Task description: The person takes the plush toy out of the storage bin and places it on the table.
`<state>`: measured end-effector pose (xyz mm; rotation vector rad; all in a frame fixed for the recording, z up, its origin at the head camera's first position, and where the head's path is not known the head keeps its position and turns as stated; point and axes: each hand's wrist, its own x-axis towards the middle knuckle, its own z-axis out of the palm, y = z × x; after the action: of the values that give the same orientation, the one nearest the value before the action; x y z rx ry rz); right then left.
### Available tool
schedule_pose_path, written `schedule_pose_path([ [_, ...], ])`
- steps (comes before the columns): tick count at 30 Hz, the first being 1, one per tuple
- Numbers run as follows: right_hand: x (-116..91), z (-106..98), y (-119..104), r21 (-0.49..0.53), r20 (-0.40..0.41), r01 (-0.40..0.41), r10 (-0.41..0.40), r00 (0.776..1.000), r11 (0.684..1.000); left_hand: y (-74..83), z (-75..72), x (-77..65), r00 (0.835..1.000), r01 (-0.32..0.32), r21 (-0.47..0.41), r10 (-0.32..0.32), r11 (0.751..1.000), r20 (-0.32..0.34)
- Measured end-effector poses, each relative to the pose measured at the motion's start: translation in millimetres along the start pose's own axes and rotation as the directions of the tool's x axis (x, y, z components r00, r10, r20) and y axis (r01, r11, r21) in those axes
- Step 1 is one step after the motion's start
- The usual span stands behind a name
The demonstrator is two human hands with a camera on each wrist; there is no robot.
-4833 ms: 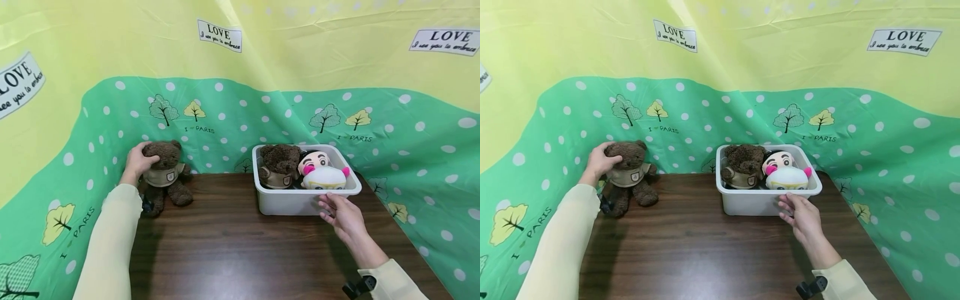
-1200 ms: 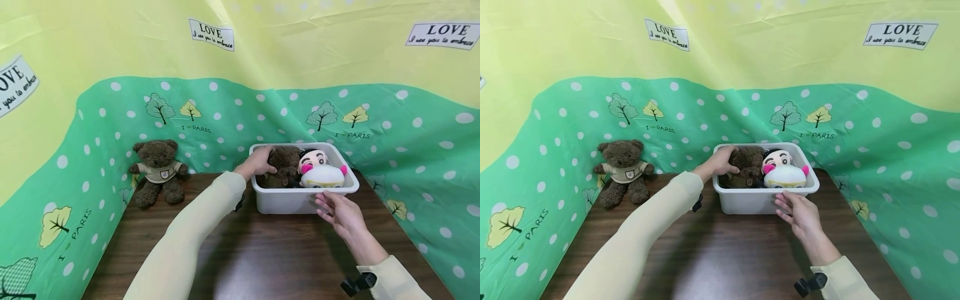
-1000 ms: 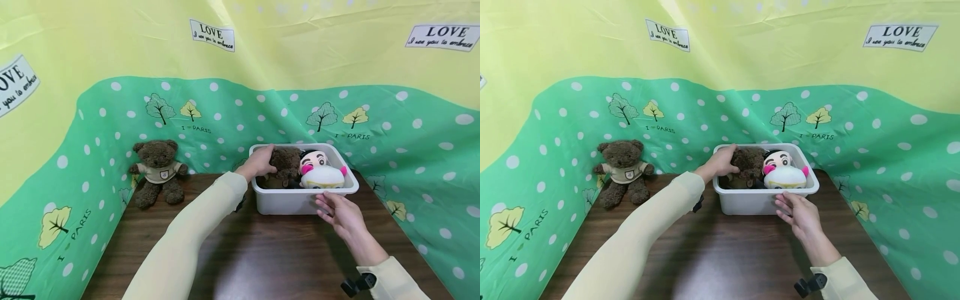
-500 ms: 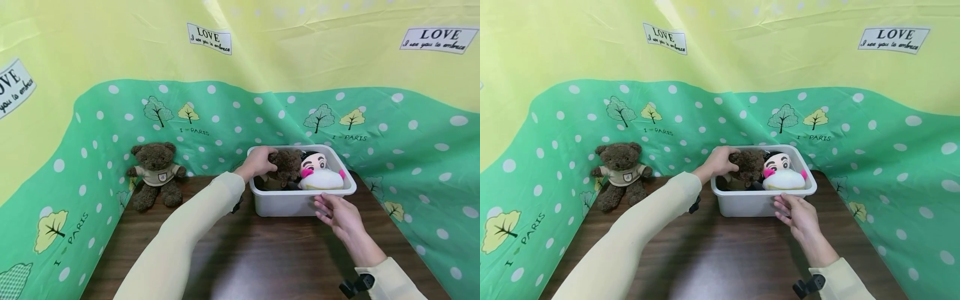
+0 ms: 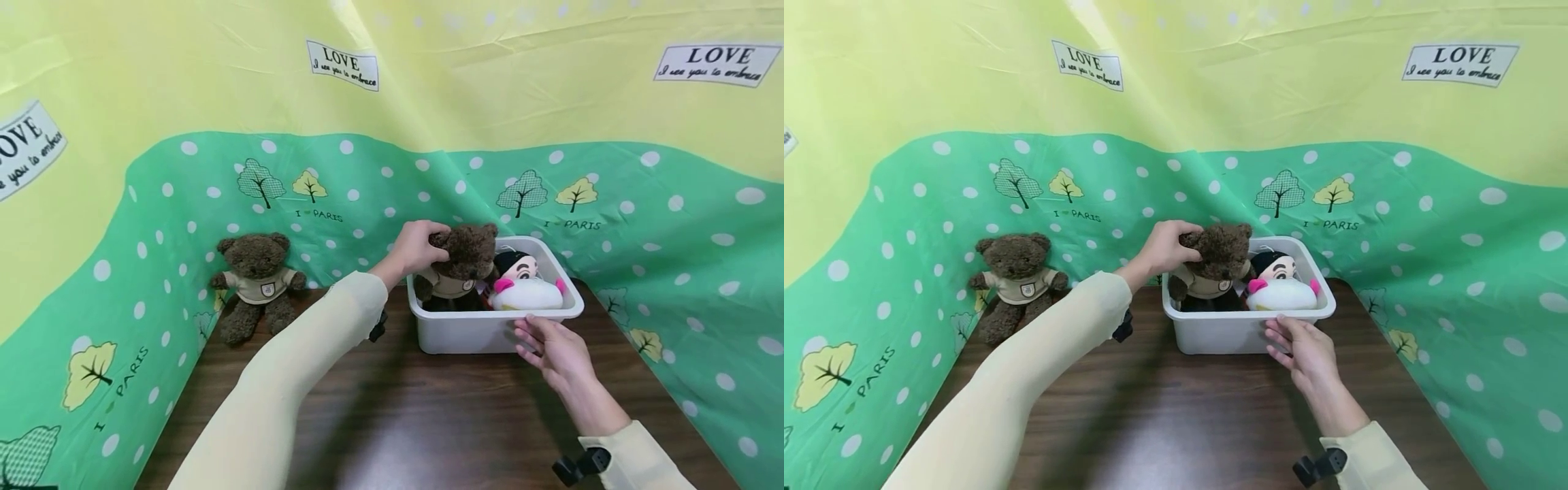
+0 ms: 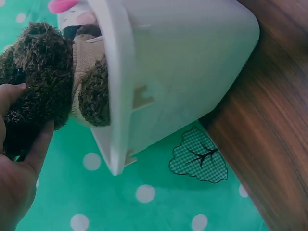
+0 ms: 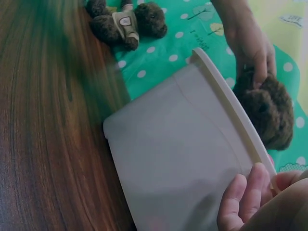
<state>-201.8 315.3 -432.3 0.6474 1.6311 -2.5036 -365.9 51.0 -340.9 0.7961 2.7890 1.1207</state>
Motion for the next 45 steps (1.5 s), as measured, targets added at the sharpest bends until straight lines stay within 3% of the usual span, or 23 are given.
schedule_pose_path([
  [6,-1.5,-3.7,0.0,0.013,-0.001,0.01,-0.01,1.0,1.0,16.7,-26.9,-4.2,0.996,-0.051,-0.033,0.048,0.998,-0.077],
  [11,-1.8,-5.7,0.0,0.025,-0.006,-0.001,0.001,1.0,1.0,28.3,-55.8,-6.3,0.982,-0.094,-0.054,0.084,0.994,-0.169],
  [14,-1.0,-6.0,0.6,0.023,-0.018,-0.014,0.015,1.0,1.0,29.6,-73.2,-10.3,0.974,-0.103,-0.115,0.077,0.988,-0.215],
  [19,0.1,-5.1,1.2,0.007,-0.032,-0.017,0.017,0.999,1.0,27.1,-107.4,-17.1,0.947,-0.152,-0.284,0.057,0.947,-0.318],
  [23,0.7,-4.1,0.7,-0.006,-0.046,-0.024,0.023,0.999,1.0,21.7,-138.3,-26.3,0.922,-0.199,-0.331,0.062,0.922,-0.382],
  [27,1.4,-2.9,0.3,-0.012,-0.053,-0.037,0.037,0.998,0.999,9.6,-166.6,-40.2,0.897,-0.234,-0.31,0.082,0.922,-0.434],
  [34,0.3,-2.3,0.5,-0.006,-0.054,-0.04,0.039,0.998,0.999,-23.6,-198.5,-68.4,0.905,-0.152,-0.294,0.013,0.944,-0.425],
  [40,1.9,-0.5,1.4,-0.005,-0.036,-0.028,0.028,0.999,1.0,-65.1,-208.6,-85.7,0.924,-0.034,-0.261,-0.069,0.965,-0.376],
  [45,3.5,3.3,2.6,-0.01,-0.032,-0.039,0.038,0.999,0.999,-107.0,-197.7,-94.5,0.947,0.041,-0.209,-0.104,0.977,-0.304],
])
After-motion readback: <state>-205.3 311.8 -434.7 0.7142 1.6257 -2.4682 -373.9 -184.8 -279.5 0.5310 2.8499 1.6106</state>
